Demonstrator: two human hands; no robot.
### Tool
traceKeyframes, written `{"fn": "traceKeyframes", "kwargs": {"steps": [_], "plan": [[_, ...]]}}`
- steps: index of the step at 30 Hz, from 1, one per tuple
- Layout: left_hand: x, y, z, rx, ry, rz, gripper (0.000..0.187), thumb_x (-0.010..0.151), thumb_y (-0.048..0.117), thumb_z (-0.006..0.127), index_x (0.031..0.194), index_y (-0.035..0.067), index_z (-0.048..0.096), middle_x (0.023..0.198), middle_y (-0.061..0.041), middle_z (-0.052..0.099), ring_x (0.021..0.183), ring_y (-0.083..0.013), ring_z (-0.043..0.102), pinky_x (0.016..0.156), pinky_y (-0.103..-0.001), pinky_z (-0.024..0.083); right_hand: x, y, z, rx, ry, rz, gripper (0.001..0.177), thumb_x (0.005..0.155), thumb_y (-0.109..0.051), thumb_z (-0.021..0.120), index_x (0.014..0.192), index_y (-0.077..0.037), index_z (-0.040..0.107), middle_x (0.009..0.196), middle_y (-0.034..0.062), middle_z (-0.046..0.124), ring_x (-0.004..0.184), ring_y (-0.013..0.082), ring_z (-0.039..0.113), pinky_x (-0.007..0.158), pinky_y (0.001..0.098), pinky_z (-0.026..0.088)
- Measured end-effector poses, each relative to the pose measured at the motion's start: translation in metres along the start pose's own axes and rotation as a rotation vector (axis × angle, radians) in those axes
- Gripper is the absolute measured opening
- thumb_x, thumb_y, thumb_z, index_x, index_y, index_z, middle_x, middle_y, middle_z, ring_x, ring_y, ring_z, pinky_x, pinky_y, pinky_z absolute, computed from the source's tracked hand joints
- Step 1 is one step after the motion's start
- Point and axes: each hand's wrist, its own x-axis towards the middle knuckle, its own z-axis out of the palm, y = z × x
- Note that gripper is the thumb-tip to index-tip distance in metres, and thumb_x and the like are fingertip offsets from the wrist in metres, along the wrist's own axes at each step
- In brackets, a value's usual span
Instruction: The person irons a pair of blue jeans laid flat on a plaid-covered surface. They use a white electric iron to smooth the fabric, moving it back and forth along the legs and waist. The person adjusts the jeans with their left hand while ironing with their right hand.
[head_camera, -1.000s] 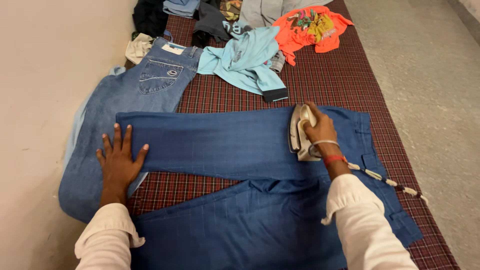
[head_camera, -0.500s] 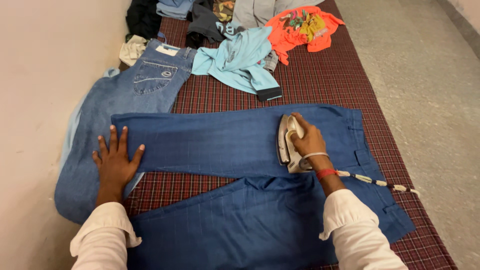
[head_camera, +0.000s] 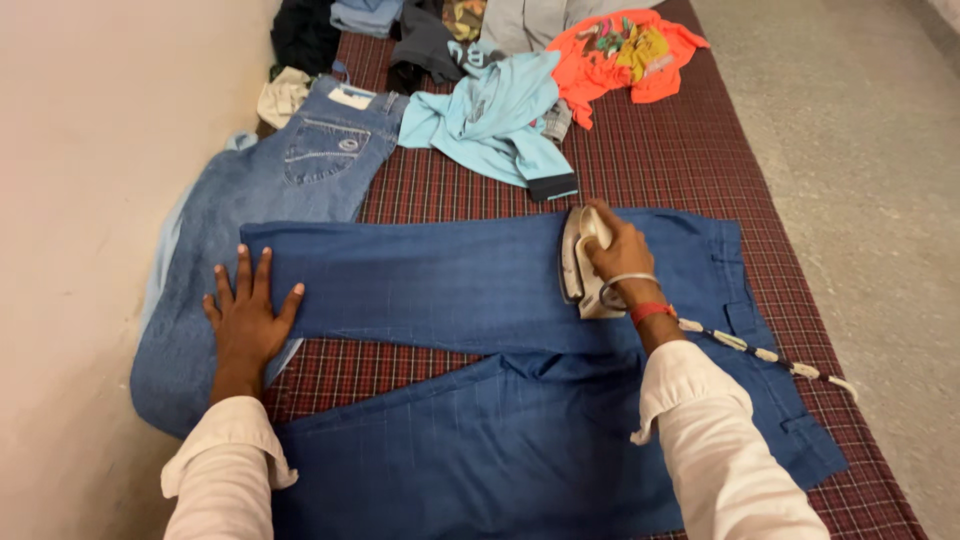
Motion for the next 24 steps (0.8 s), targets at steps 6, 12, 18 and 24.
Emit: {"fn": "traceKeyframes", "kwargs": {"steps": [6, 12, 18, 24], "plan": [[0.000, 0.002, -0.003, -0.014, -0.031, -0.022, 0.082, 0.091, 0.070, 0.044, 0.162, 0.032, 0.026, 0.173, -0.004, 0.012, 0.157, -0.0418, 0.005, 0.119, -0.070, 0.005, -0.027, 0.000, 0.007, 0.020, -0.051, 0.014, 0.065, 0.082, -0.021, 0.064, 0.145, -0.036, 0.057, 0.075, 0.0142, 0.074, 0.061, 0.0270, 0.074, 0.070, 0.0442, 0.059], [-0.010, 0.056, 0.008, 0.080, 0.254, 0.072, 0.065, 0.105, 0.052, 0.040, 0.165, 0.025, 0.034, 0.176, -0.008, 0.017, 0.160, -0.0471, 0.004, 0.119, -0.077, -0.002, -0.029, -0.002, 0.007, -0.035, 0.000, -0.019, 0.064, 0.082, -0.021, 0.064, 0.144, -0.037, 0.059, 0.083, 0.0196, 0.074, 0.075, 0.0353, 0.074, 0.077, 0.0495, 0.057], [-0.046, 0.176, 0.046, 0.030, 0.103, 0.336, 0.065, 0.099, 0.060, 0.043, 0.156, 0.027, 0.046, 0.169, -0.008, 0.026, 0.155, -0.0439, 0.014, 0.117, -0.074, 0.008, -0.025, 0.004, 0.013, -0.081, 0.062, -0.097, 0.063, 0.084, -0.022, 0.066, 0.145, -0.037, 0.057, 0.102, 0.0234, 0.073, 0.096, 0.0457, 0.067, 0.083, 0.0550, 0.053], [-0.052, 0.183, 0.047, 0.069, -0.087, 0.322, 0.075, 0.091, 0.072, 0.043, 0.156, 0.033, 0.038, 0.168, -0.006, 0.020, 0.153, -0.0440, 0.009, 0.116, -0.071, 0.003, -0.019, -0.011, 0.003, -0.069, -0.104, 0.170, 0.068, 0.084, -0.021, 0.059, 0.148, -0.043, 0.051, 0.107, 0.0257, 0.076, 0.104, 0.0440, 0.073, 0.097, 0.0520, 0.053]]}}
